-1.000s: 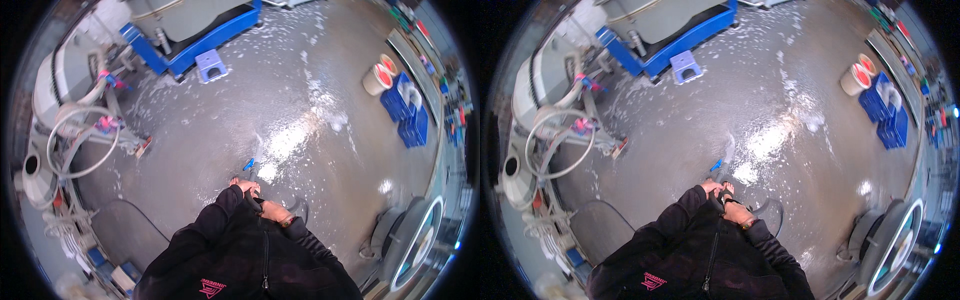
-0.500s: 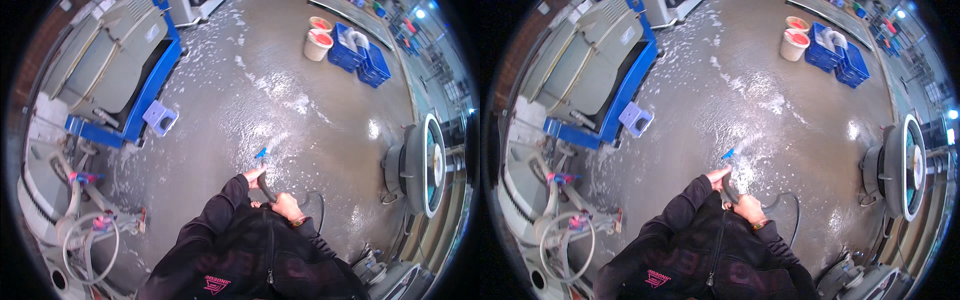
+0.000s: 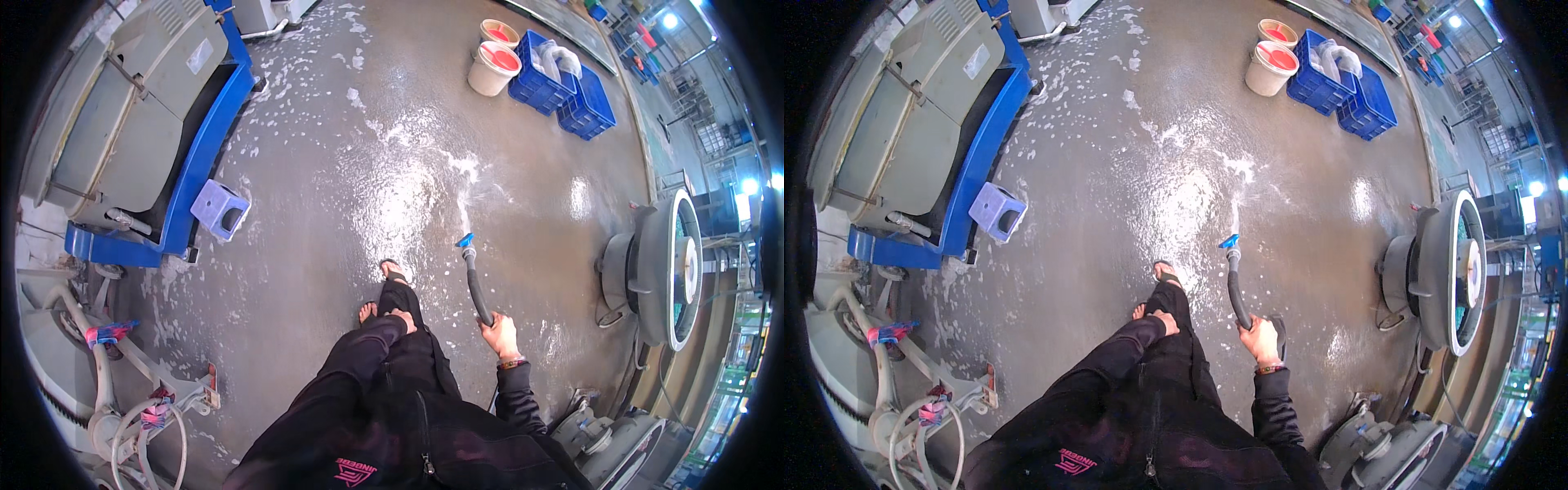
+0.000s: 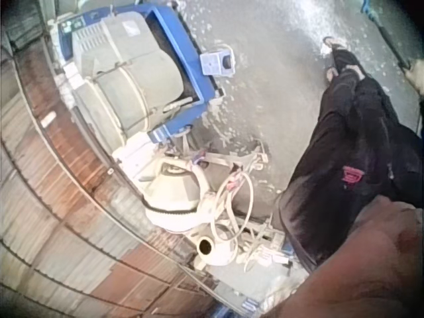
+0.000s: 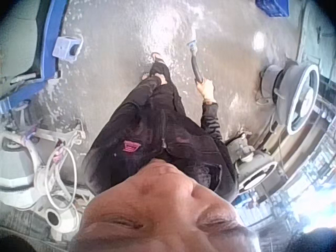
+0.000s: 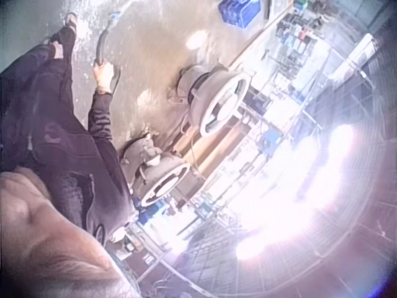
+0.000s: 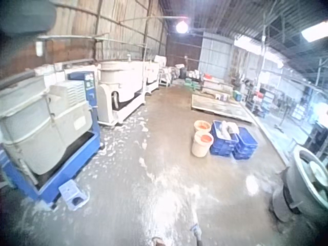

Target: The person uses a water hose to spray and clean the contents of multiple industrial vibratory finishing bowls on a factory floor.

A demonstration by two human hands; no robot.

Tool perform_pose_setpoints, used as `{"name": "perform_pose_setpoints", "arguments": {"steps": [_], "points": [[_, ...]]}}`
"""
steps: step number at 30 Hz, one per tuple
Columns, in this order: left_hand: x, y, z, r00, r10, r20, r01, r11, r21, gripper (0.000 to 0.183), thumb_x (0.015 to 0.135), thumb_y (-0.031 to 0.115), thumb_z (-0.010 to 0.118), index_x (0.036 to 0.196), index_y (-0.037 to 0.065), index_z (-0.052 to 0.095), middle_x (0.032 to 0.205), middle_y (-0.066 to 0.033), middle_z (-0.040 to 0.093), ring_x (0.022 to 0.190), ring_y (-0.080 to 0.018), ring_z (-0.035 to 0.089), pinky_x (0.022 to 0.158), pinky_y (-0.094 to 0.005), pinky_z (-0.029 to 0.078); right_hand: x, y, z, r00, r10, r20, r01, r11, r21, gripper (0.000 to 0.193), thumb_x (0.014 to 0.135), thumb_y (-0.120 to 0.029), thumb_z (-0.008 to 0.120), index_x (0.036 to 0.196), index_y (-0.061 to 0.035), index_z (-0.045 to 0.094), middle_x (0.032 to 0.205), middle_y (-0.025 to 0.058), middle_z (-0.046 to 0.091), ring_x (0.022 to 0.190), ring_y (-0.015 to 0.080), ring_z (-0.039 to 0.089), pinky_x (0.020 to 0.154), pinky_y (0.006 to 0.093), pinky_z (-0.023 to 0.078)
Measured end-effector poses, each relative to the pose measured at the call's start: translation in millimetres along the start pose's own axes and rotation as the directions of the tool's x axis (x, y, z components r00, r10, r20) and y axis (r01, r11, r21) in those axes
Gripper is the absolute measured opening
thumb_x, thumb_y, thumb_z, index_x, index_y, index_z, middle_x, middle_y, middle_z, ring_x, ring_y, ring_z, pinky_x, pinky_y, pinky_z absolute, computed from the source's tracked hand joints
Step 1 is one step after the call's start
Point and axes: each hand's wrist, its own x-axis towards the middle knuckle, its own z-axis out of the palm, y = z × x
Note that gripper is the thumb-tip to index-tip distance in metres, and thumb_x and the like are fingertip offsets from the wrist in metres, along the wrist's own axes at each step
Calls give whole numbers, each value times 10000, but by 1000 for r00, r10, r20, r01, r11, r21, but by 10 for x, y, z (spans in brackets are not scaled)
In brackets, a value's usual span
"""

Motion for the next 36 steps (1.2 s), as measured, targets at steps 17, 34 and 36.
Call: {"name": "perform_pose_setpoints", "arguments": {"steps": [17, 34, 36], "points": [[639, 434, -518, 906, 244, 346, -217, 969, -116, 451, 765, 366, 584, 1143, 121, 553, 1202, -85, 520, 1144, -282, 427, 906, -442, 363, 1111, -232, -96, 940, -267, 212, 247, 962, 118, 221, 735, -247, 650, 808, -40, 618, 629, 208, 561, 640, 380, 581, 565, 398, 459], [540, 837, -1184, 959, 259, 111, -211, 922, -326, 396, 889, 383, 364, 1192, 171, 503, 1229, -114, 463, 1148, -359, 405, 896, -543, 338, 2100, -1296, -344, 790, -556, 258, 500, 828, 254, 222, 744, -216, 657, 760, -9, 580, 604, 191, 528, 586, 382, 552, 529, 386, 439], [331, 948, -1303, 998, 62, 19, -49, 921, -387, 421, 887, 413, 359, 1213, 184, 494, 1266, -107, 439, 1177, -364, 380, 907, -567, 316, 2116, -1361, -403, 809, -514, 287, 458, 856, 241, 220, 747, -222, 658, 749, -13, 592, 550, 191, 504, 533, 366, 550, 517, 385, 434]]}}
